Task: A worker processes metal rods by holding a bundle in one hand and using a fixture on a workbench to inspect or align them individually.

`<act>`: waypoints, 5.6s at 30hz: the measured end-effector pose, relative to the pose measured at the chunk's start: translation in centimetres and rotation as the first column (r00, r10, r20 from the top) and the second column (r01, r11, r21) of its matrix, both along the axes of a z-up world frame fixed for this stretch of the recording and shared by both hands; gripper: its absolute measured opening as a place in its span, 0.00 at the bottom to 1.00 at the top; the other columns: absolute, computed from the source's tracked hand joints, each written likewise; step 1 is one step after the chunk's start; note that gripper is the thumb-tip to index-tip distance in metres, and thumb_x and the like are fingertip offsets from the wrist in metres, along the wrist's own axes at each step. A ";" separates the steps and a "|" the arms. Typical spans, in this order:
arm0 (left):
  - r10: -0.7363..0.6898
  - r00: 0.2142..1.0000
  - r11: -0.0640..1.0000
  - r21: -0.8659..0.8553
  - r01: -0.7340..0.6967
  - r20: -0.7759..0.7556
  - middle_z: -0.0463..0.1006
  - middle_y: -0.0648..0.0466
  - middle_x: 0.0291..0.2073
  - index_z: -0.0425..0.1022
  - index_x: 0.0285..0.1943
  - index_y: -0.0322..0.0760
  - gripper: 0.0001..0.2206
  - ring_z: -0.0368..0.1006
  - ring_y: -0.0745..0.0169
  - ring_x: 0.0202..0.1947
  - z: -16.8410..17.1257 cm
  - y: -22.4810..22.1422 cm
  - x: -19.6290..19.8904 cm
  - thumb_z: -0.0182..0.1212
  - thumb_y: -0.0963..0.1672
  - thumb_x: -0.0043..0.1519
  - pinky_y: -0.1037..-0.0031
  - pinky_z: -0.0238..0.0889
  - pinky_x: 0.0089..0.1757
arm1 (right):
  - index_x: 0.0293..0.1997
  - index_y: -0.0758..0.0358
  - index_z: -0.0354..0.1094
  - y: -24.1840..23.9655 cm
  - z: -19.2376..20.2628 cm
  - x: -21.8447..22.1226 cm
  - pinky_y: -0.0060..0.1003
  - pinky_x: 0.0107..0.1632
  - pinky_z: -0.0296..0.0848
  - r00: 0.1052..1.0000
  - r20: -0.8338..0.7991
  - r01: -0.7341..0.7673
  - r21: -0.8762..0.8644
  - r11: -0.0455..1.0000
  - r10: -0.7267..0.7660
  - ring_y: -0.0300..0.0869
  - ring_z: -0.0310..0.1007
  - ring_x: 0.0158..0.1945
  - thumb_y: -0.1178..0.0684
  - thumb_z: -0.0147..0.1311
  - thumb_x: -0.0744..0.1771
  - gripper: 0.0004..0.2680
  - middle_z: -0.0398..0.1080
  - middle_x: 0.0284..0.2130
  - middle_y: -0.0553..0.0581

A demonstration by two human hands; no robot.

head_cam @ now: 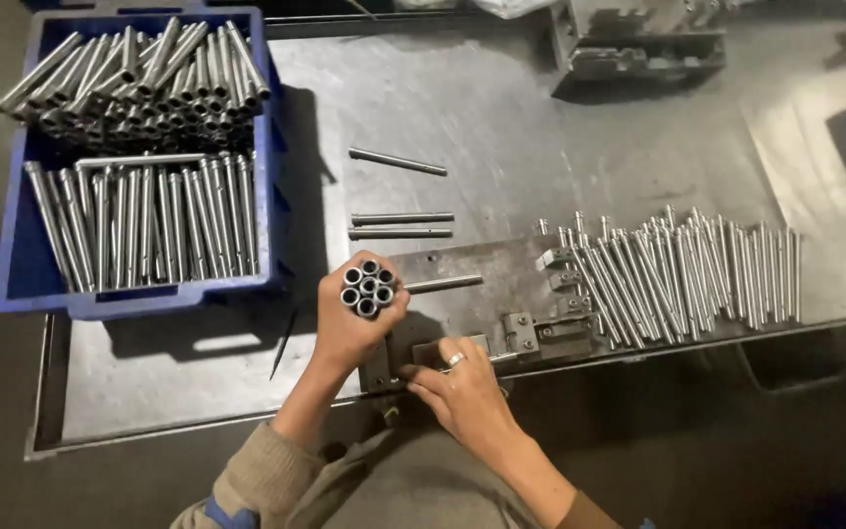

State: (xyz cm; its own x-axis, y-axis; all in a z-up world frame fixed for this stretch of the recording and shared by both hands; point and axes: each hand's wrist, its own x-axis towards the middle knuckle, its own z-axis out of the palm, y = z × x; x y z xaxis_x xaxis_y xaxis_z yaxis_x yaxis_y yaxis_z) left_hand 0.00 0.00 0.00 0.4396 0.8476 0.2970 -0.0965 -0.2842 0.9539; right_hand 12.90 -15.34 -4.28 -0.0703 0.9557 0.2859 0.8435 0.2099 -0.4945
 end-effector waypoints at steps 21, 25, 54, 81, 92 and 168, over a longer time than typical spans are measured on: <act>0.117 0.989 0.993 0.002 -0.117 0.086 0.76 0.54 0.27 0.73 0.34 0.36 0.04 0.72 0.69 0.24 -0.5 -0.2 -0.3 0.62 0.42 0.58 0.79 0.66 0.31 | 0.35 0.63 0.60 -8.1 -0.5 9.9 0.28 0.17 0.30 -0.081 -0.584 0.115 -0.810 0.575 -0.808 0.30 0.33 0.15 0.36 0.42 0.72 0.18 0.38 0.18 0.45; 0.070 0.993 0.998 -0.017 -0.068 0.100 0.76 0.52 0.23 0.71 0.36 0.35 0.06 0.74 0.68 0.23 0.1 -0.3 -0.1 0.63 0.43 0.61 0.81 0.68 0.28 | 0.37 0.58 0.61 -7.9 1.0 11.0 0.26 0.16 0.31 -0.201 -0.522 -0.075 -0.835 0.545 -0.829 0.29 0.35 0.16 0.38 0.41 0.73 0.15 0.46 0.19 0.44; -0.003 0.999 1.000 -0.022 0.002 -0.051 0.86 0.45 0.47 0.81 0.39 0.38 0.07 0.83 0.56 0.48 2.5 -2.1 0.2 0.68 0.45 0.58 0.69 0.74 0.49 | 0.47 0.60 0.70 5.0 5.1 1.3 0.39 0.46 0.70 0.797 -0.581 0.126 -0.106 0.986 -0.164 0.44 0.75 0.42 0.52 0.45 0.70 0.08 0.77 0.39 0.54; 0.001 1.000 1.000 -0.011 -0.001 -0.015 0.77 0.55 0.30 0.75 0.34 0.37 0.04 0.74 0.66 0.30 0.4 -0.2 -1.8 0.65 0.41 0.61 0.76 0.66 0.37 | 0.41 0.51 0.82 -5.2 5.3 1.3 0.34 0.38 0.72 0.953 -0.263 0.167 0.048 0.985 -0.148 0.41 0.76 0.35 0.54 0.59 0.65 0.06 0.76 0.34 0.50; 0.063 0.993 0.997 0.048 -0.059 -0.105 0.79 0.56 0.31 0.75 0.37 0.39 0.04 0.76 0.67 0.31 -0.4 -1.1 0.3 0.67 0.42 0.59 0.78 0.67 0.38 | 0.33 0.55 0.65 -8.3 0.6 8.8 0.32 0.27 0.49 0.316 -0.449 0.494 -0.675 0.549 -0.836 0.34 0.51 0.22 0.37 0.34 0.72 0.18 0.56 0.20 0.46; 0.058 0.998 0.994 -0.090 -0.058 -0.006 0.70 0.57 0.25 0.68 0.32 0.39 0.09 0.66 0.69 0.18 0.1 -0.7 0.5 0.65 0.44 0.61 0.79 0.63 0.27 | 0.40 0.49 0.74 -10.5 3.3 10.3 0.39 0.41 0.66 0.502 -0.060 0.743 -0.480 0.466 -0.863 0.45 0.72 0.29 0.42 0.33 0.71 0.17 0.70 0.21 0.49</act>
